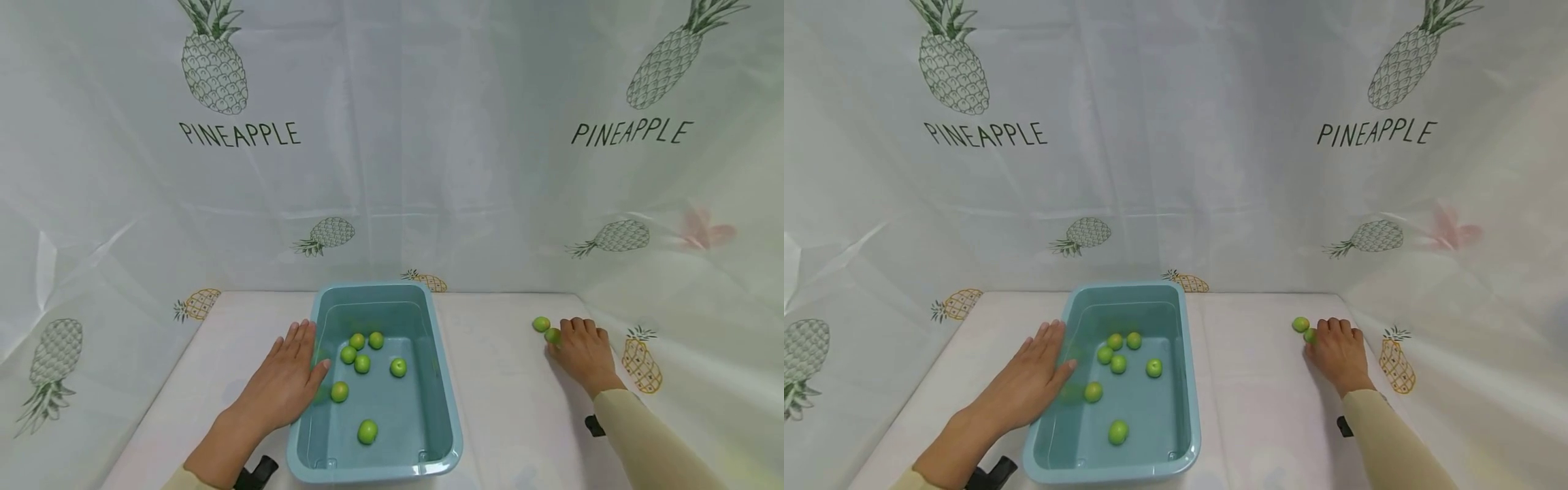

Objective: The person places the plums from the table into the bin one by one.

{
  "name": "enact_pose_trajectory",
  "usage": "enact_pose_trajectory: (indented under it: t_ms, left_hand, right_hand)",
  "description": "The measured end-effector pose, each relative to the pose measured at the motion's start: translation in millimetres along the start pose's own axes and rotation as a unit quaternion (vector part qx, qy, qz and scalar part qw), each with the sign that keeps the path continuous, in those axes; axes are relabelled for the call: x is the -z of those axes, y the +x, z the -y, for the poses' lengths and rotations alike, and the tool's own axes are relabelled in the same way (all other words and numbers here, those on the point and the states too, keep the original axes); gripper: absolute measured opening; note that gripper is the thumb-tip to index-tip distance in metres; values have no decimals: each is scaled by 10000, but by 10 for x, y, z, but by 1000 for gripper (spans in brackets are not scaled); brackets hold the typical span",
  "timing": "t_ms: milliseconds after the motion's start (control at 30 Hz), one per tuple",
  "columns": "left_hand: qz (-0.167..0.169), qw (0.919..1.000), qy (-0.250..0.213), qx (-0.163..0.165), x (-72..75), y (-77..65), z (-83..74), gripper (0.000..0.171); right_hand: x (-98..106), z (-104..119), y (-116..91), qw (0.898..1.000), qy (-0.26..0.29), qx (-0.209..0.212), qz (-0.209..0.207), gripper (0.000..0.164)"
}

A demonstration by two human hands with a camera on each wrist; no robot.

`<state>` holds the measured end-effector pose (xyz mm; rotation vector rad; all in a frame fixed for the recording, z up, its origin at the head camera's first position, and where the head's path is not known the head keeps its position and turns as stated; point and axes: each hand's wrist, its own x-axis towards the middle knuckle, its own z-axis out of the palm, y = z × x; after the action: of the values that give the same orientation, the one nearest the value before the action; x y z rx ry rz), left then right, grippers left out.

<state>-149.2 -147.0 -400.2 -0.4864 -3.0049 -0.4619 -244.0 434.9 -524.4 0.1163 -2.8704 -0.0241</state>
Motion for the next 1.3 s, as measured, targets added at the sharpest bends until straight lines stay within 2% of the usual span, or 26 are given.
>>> enact_pose_trajectory:
  t_ms: [467, 833, 933, 1133, 1300]
  left_hand:
    - [-4, 10000, -48, 0, -2, 7, -3, 74]
    - [63, 9999, -105, 5, 1, 7, 1, 74]
    - [33, 9999, -125, -15, -14, 10, 7, 74]
    - [-14, 10000, -78, -47, -34, 13, 23, 74]
    - [-79, 9999, 41, -91, -20, 11, 28, 72]
  right_hand:
    - [-58, -43, -40, 9993, -236, 251, -126, 39]
    - [-88, -17, -56, 9998, -70, 94, -164, 40]
    - [-85, -24, -61, 9993, -140, 111, -341, 37]
    - [-36, -55, -36, 9955, -184, 114, -928, 43]
    - [6, -42, -6, 9920, -183, 224, -1232, 44]
